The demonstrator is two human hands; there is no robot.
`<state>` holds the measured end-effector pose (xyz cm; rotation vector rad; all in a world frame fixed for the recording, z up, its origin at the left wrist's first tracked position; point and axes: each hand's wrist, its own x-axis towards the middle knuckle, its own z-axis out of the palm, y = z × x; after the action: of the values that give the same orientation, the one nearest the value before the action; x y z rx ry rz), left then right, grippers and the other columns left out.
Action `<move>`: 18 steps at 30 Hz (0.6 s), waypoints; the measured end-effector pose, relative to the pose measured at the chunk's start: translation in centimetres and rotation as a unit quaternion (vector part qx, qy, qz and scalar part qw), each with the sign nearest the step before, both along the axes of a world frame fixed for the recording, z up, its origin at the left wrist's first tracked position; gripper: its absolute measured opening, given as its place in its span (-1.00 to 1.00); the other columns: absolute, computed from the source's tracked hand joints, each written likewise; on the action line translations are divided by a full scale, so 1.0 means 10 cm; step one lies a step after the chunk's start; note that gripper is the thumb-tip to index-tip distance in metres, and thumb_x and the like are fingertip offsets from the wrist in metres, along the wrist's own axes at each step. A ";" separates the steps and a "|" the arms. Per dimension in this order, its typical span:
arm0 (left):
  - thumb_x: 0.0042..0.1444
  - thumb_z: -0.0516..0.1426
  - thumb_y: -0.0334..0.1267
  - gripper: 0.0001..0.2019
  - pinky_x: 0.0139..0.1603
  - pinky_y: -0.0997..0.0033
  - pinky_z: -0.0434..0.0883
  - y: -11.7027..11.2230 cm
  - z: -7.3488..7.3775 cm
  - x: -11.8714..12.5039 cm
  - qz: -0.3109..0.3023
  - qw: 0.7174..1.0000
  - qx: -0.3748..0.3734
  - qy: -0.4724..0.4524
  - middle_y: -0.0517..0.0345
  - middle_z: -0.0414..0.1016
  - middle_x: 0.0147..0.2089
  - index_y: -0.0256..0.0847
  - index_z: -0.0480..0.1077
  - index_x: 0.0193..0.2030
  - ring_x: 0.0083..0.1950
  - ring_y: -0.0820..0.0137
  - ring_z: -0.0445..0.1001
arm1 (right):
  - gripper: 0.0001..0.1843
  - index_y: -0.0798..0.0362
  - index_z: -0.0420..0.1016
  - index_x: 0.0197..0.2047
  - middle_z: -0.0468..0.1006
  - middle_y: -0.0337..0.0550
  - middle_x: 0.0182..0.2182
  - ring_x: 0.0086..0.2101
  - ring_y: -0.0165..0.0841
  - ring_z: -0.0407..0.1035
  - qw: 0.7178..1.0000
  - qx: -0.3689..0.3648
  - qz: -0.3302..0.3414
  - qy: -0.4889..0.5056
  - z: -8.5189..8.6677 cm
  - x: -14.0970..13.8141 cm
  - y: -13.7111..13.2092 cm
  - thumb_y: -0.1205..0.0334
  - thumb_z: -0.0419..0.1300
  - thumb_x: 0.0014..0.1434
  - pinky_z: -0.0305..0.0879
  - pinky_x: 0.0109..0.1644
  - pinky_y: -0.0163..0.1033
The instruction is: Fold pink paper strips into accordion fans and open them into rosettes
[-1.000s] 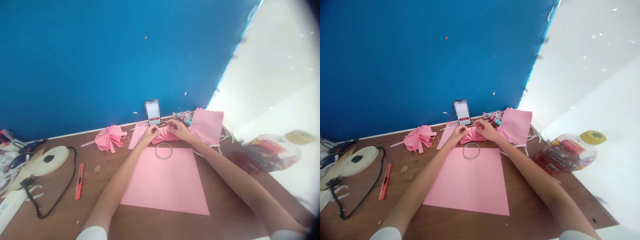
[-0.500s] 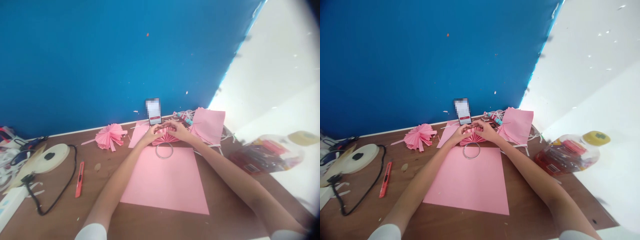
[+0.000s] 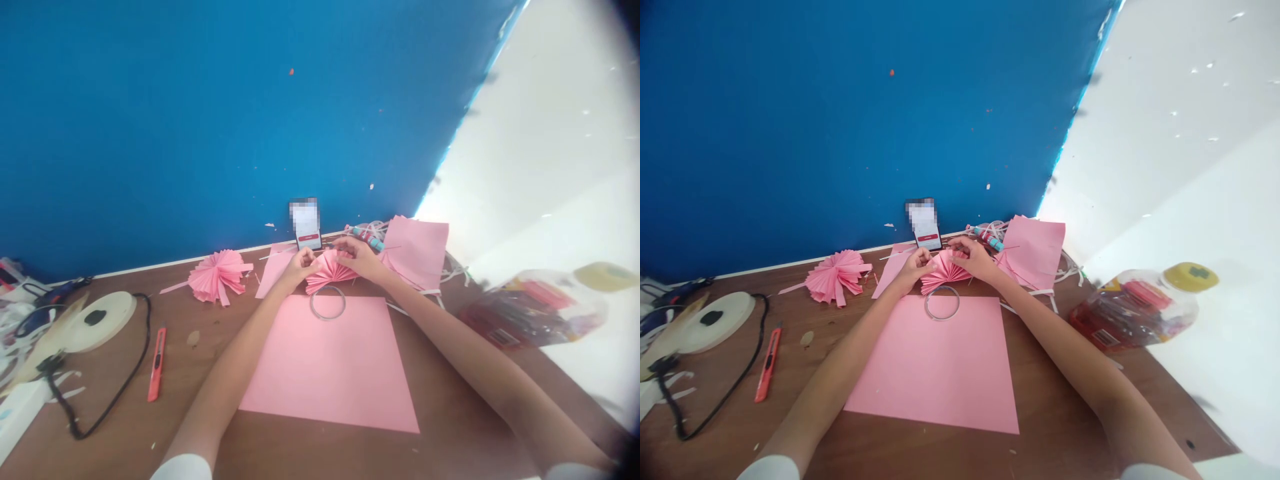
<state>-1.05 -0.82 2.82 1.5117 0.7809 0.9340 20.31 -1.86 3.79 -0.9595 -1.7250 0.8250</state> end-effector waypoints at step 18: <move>0.01 0.19 -0.20 -0.72 -0.42 0.55 0.11 -0.05 -0.03 0.05 0.001 0.997 0.030 0.077 0.33 0.26 -0.49 -0.19 0.22 -0.17 -0.49 0.56 0.19 | -0.84 0.08 0.43 -0.37 0.30 -0.32 -0.56 -0.50 -0.46 0.15 0.994 -0.047 -0.005 -0.096 -0.03 -0.06 -0.04 0.15 0.18 0.06 0.05 -0.42 -0.31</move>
<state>-0.51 -1.36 2.50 1.6500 0.8713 0.8574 19.70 -2.23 3.54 -1.1404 -1.8563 0.8356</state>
